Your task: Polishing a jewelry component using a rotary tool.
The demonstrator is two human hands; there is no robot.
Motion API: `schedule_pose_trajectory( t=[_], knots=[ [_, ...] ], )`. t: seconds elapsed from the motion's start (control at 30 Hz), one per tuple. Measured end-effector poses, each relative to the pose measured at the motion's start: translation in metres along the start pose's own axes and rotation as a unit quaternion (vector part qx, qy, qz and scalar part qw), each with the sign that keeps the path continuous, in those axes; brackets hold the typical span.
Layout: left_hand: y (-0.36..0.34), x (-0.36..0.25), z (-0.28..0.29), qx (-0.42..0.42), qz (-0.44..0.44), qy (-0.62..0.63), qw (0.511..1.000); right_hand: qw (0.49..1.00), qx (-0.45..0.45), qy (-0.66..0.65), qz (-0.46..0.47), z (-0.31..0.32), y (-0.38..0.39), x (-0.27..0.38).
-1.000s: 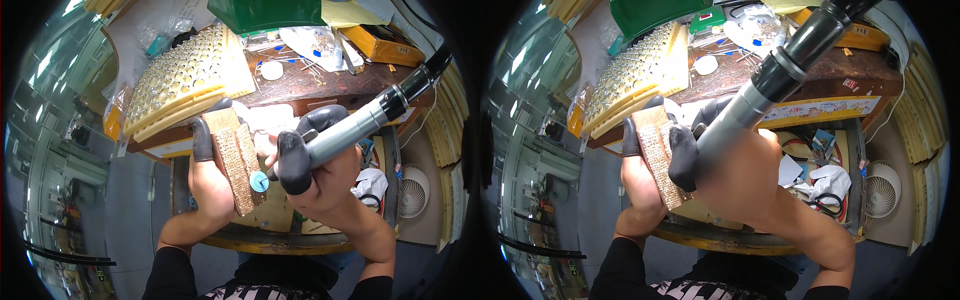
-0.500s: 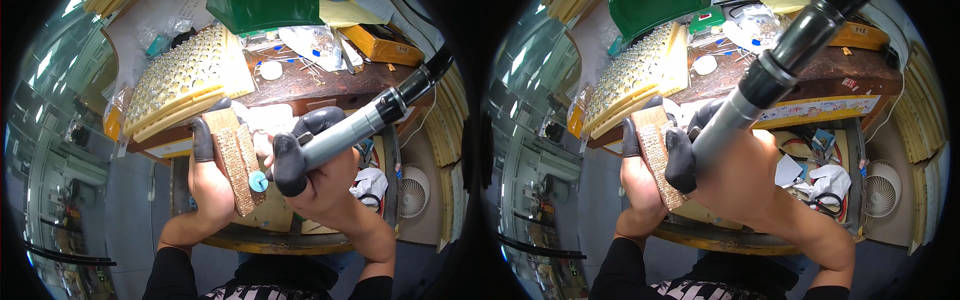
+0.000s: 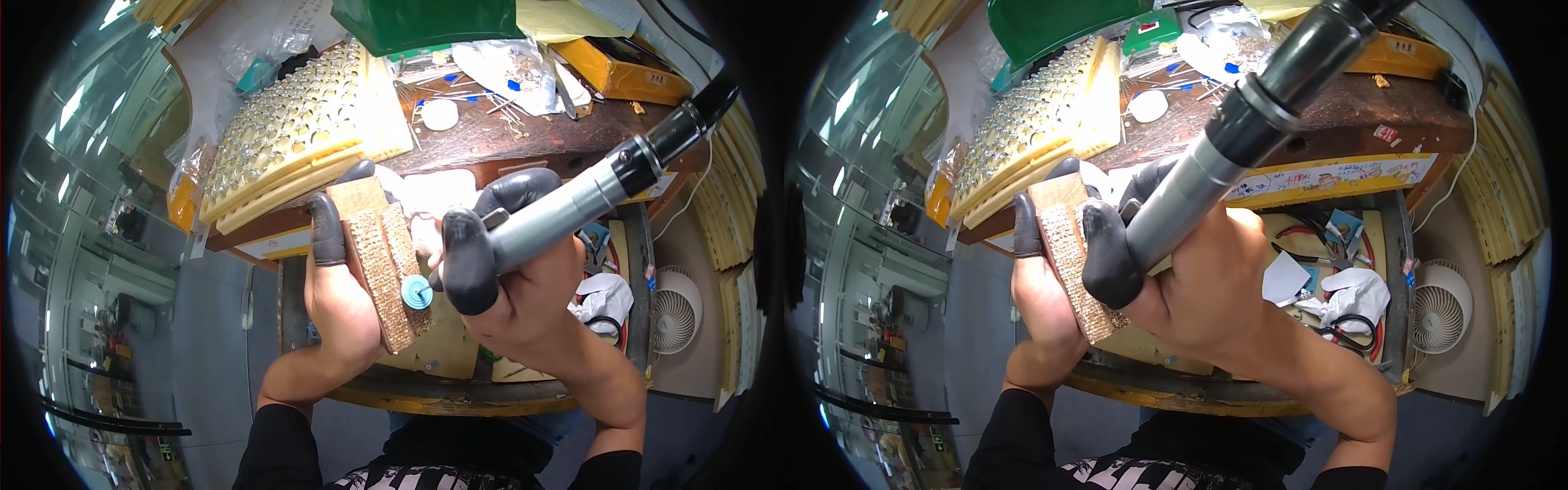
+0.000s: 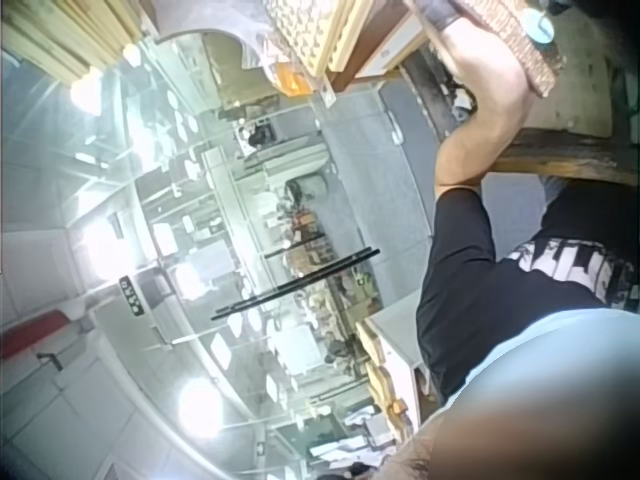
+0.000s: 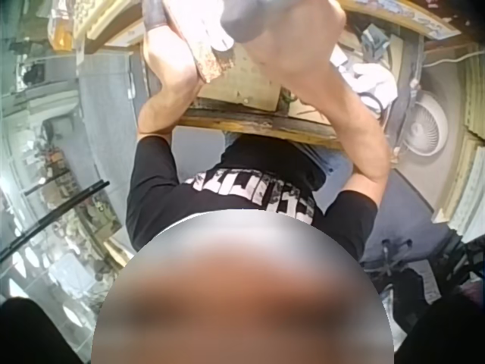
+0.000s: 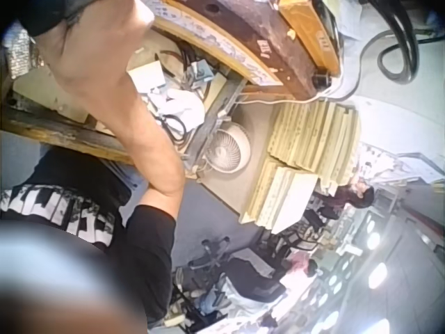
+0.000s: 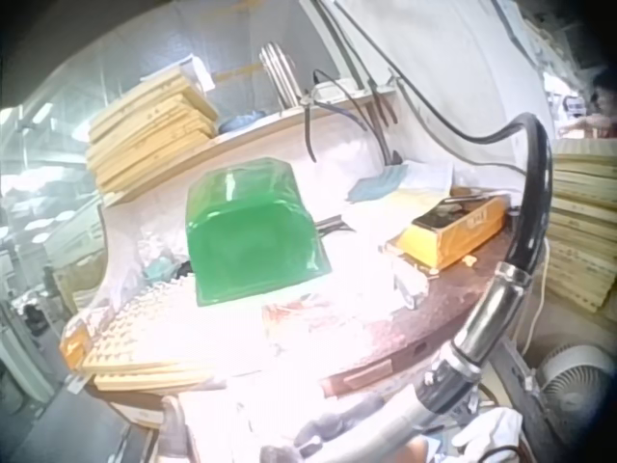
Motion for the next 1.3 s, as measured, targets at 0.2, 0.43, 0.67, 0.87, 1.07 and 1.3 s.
schedule_pose_trajectory(
  t=[0.2, 0.43, 0.67, 0.87, 1.07, 1.3],
  knots=[
    [0.0005, 0.0007, 0.0008, -0.007, 0.005, -0.027, 1.000, 0.999, -0.036, -0.017, 0.009, -0.0001, -0.0001, 0.0021],
    [0.0002, -0.0007, 0.0041, -0.035, -0.011, -0.046, 0.998, 0.999, -0.033, 0.011, 0.030, 0.0019, -0.0037, 0.0068],
    [-0.0009, -0.0004, 0.0082, 0.011, 0.004, -0.055, 0.998, 0.997, -0.046, 0.030, 0.053, 0.0024, -0.0037, 0.0053],
    [0.0001, -0.0014, 0.0044, -0.037, -0.004, -0.063, 0.997, 0.998, -0.040, -0.043, -0.015, 0.0032, 0.0000, 0.0054],
    [0.0004, -0.0002, 0.0046, -0.009, 0.016, -0.044, 0.999, 0.998, -0.047, 0.000, 0.040, 0.0023, -0.0012, 0.0045],
    [-0.0011, 0.0004, 0.0071, -0.040, -0.014, -0.056, 0.998, 0.995, -0.081, -0.062, -0.013, -0.0007, 0.0023, 0.0039]
  ],
)
Point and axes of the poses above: each hand's wrist, its own y-axis away from the middle knuckle, its own z-axis out of the back of the hand, x = y × z, the point moved 4 cm from there along -y, towards the middle knuckle
